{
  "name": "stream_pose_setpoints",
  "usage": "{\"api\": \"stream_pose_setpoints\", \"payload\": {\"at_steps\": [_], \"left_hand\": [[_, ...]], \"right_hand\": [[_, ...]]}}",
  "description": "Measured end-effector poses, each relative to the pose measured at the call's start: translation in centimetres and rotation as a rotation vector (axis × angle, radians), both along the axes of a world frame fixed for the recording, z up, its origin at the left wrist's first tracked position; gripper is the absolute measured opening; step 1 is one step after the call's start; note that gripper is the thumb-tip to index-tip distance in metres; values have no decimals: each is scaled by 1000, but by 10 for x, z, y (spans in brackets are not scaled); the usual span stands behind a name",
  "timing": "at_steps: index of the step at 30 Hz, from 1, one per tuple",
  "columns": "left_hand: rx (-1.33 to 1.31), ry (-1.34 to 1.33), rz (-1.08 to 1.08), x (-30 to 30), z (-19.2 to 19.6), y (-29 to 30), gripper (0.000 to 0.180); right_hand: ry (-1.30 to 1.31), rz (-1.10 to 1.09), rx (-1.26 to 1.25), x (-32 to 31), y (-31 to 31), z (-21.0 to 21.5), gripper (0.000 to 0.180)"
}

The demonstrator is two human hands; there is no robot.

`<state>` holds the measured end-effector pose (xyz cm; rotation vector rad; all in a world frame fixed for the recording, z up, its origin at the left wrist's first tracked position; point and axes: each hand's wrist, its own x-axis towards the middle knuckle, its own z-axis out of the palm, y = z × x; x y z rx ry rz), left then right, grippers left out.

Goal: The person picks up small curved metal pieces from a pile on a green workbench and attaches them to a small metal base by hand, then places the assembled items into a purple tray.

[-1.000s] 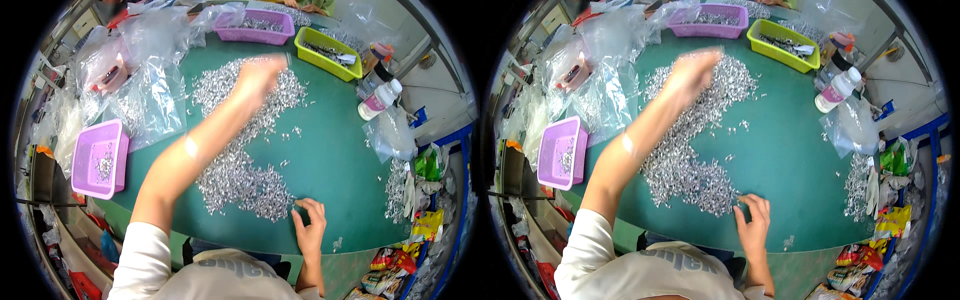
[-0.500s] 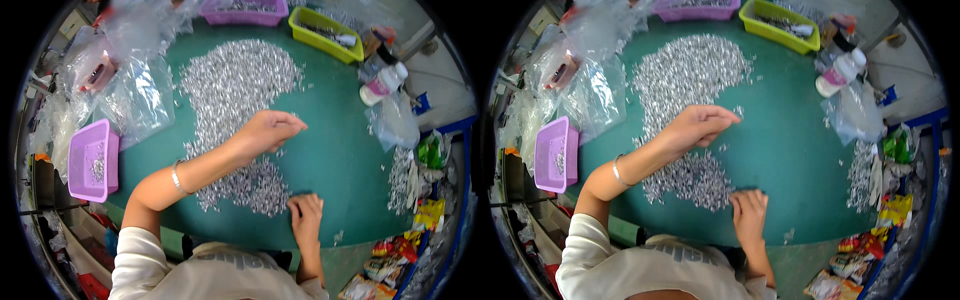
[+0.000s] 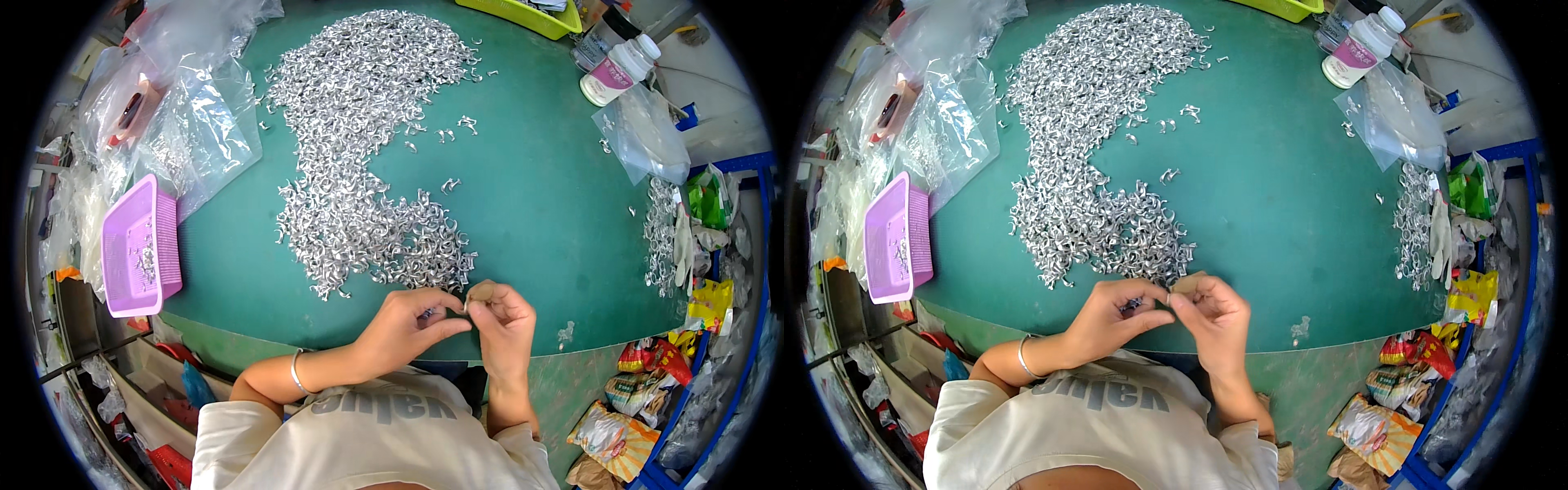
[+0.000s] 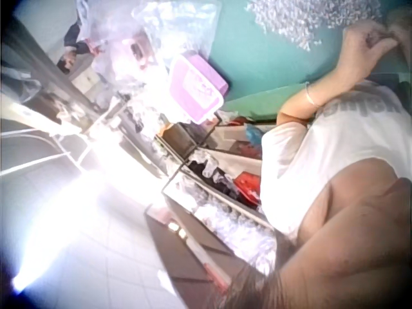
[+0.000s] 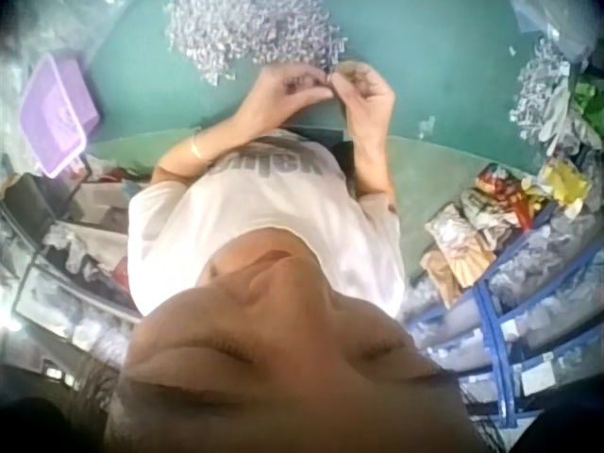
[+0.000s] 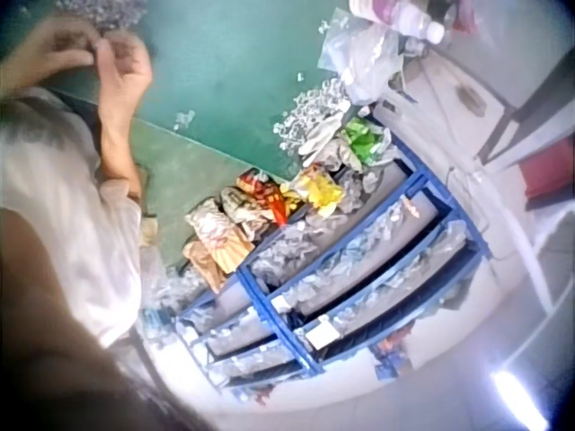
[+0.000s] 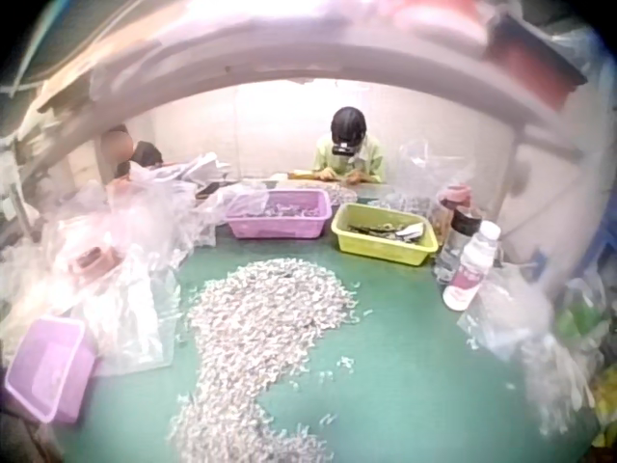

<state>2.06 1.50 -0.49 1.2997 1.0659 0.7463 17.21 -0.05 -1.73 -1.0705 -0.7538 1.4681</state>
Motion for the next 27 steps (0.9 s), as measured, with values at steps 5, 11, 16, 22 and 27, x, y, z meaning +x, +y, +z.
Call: {"api": "stream_pose_setpoints", "payload": {"at_steps": [5,11,16,22,27], "left_hand": [[281,105,4,-2,2,-3,17],[659,266,78,-5,8,-2,26],[652,236,71,-4,11,-5,25],[238,-6,79,-6,23,-4,20],[229,-26,135,-5,22,-7,16]], "right_hand": [[-78,27,102,0,-4,4,16],[-568,48,363,2,-9,19,15],[-513,2,330,-3,-13,20,14],[-100,14,93,-3,-17,22,10],[162,28,-33,-7,-20,19,9]]}}
